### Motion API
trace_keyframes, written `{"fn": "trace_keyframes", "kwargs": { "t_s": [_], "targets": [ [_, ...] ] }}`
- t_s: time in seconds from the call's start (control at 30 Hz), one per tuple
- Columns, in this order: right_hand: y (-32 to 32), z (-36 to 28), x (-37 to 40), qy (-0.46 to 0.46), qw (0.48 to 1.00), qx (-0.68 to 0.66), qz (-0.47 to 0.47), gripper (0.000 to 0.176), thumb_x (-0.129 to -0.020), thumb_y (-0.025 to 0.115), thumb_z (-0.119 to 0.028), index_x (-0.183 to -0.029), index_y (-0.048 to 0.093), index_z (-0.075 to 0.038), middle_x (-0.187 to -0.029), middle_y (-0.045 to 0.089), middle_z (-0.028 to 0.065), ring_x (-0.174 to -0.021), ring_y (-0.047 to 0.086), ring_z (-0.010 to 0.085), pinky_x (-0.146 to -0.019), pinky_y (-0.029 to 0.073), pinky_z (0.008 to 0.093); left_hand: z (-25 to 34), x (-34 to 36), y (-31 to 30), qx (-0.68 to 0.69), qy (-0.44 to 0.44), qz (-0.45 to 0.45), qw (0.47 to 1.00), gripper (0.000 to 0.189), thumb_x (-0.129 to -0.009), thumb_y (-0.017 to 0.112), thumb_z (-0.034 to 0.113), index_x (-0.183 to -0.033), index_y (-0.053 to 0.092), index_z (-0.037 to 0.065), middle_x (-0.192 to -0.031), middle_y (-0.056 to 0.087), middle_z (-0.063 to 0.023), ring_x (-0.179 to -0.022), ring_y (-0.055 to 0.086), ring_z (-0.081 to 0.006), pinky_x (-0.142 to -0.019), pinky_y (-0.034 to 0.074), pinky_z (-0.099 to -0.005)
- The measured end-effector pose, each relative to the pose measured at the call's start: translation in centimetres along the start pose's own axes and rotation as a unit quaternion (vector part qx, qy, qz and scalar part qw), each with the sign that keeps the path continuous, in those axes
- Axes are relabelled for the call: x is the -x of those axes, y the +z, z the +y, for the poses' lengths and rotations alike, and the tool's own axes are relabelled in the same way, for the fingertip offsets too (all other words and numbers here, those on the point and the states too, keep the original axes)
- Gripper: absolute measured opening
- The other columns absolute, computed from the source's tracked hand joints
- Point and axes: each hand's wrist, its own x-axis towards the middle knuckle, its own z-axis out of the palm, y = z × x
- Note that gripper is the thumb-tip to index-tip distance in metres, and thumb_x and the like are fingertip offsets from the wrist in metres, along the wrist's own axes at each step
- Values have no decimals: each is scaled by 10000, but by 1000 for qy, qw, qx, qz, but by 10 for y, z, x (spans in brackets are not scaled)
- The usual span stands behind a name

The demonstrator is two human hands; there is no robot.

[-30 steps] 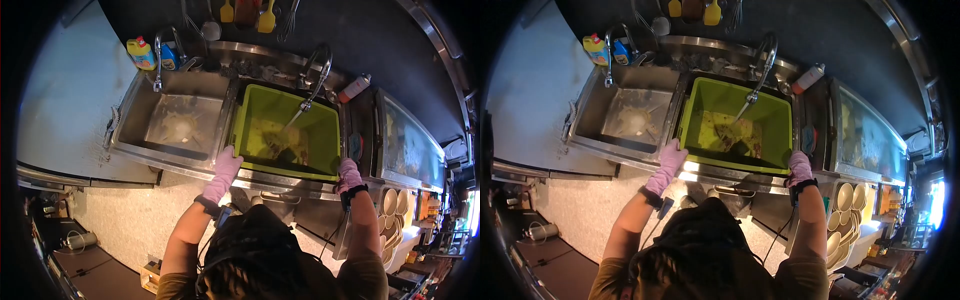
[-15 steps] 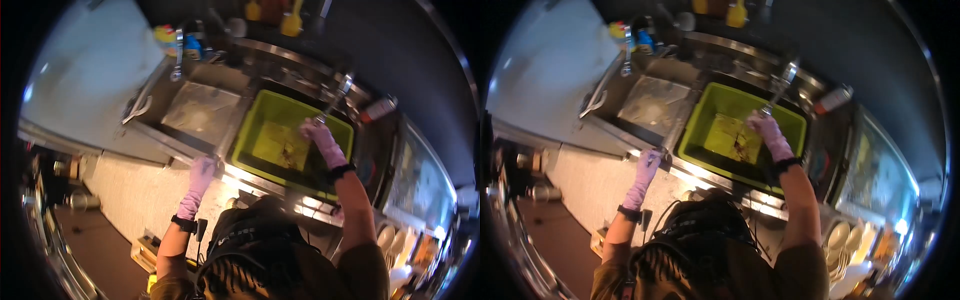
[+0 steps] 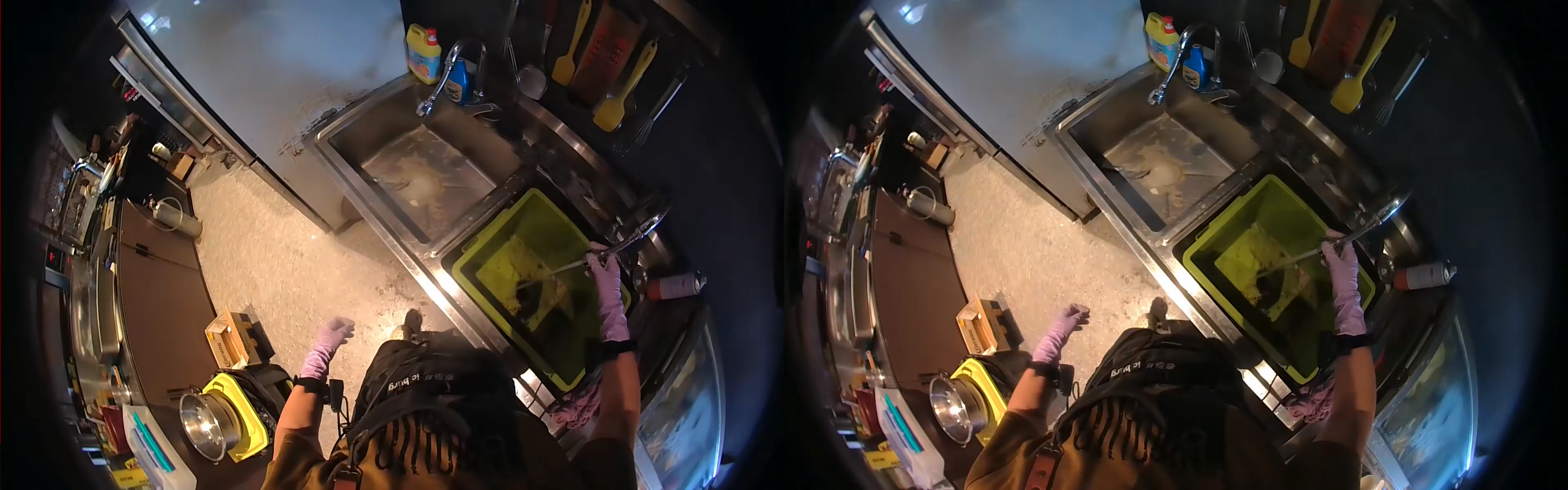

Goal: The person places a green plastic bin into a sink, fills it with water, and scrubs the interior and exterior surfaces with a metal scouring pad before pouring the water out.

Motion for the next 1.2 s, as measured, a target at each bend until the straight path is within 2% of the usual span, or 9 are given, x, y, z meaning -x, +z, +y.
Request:
{"fn": "trace_keyframes", "kwargs": {
  "t_s": [0.1,0.17,0.3,0.37,0.47,0.6,0.83,1.0,1.2],
  "targets": [
    [11,-13,3,-13,1000,6,13,309,-886,606,-115,-1191,558,-117,-1008,561,-29,-876,535,58,-704,448,203,25,12,22,5,37,-33,999,171,-894,596,229,-1013,593,108,-917,658,-28,-771,630,-144,-674,483,-295],
    [14,-30,14,-37,999,-19,-3,337,-881,606,-102,-1212,550,-71,-1068,558,11,-964,531,115,-811,449,247,37,22,26,-4,75,-49,996,173,-905,582,245,-1020,591,115,-931,656,-25,-781,624,-136,-680,483,-290],
    [7,-8,-22,-99,993,41,53,364,-885,593,-72,-1238,524,-19,-1161,549,71,-1039,497,167,-943,395,293,16,3,26,-13,116,-38,992,183,-897,590,256,-992,600,100,-851,635,-5,-737,603,-102,-618,481,-253],
    [9,7,-37,-115,989,57,71,358,-887,597,-67,-1232,523,-8,-1160,547,73,-1022,493,153,-933,394,282,10,1,27,-13,49,-17,999,225,-882,613,306,-975,605,102,-818,639,-10,-711,619,-108,-605,485,-260],
    [10,29,-76,-125,990,-10,58,337,-882,615,-74,-1203,541,-6,-1135,556,68,-986,502,150,-900,409,277,-11,-4,32,5,23,-1,1000,245,-882,611,337,-954,607,103,-811,653,-14,-712,640,-118,-586,489,-270],
    [16,19,-81,-164,981,75,75,326,-872,632,-82,-1180,550,-11,-1069,574,49,-914,523,139,-844,432,275,-59,-1,24,31,-32,20,999,252,-877,615,346,-946,605,103,-826,669,-27,-689,649,-130,-571,500,-290],
    [-35,17,-50,-86,984,154,12,312,-852,619,-41,-1159,560,-38,-1037,566,28,-900,512,125,-826,425,260,-135,18,-6,3,-179,75,981,198,-856,591,276,-967,606,113,-845,681,-46,-702,663,-174,-579,516,-333],
    [-71,10,-29,-89,969,231,-4,353,-800,596,16,-1149,566,-26,-1015,592,38,-918,548,123,-831,437,270,-136,17,-7,29,-169,55,984,193,-865,585,271,-965,614,109,-868,687,-49,-703,672,-172,-574,521,-332],
    [-120,4,-21,-71,923,376,-40,325,-740,613,-35,-1063,586,-38,-949,585,40,-878,543,142,-812,439,291,-121,-4,11,60,-112,41,991,173,-899,588,294,-964,607,136,-883,673,-22,-732,652,-141,-611,492,-302]
  ]
}}
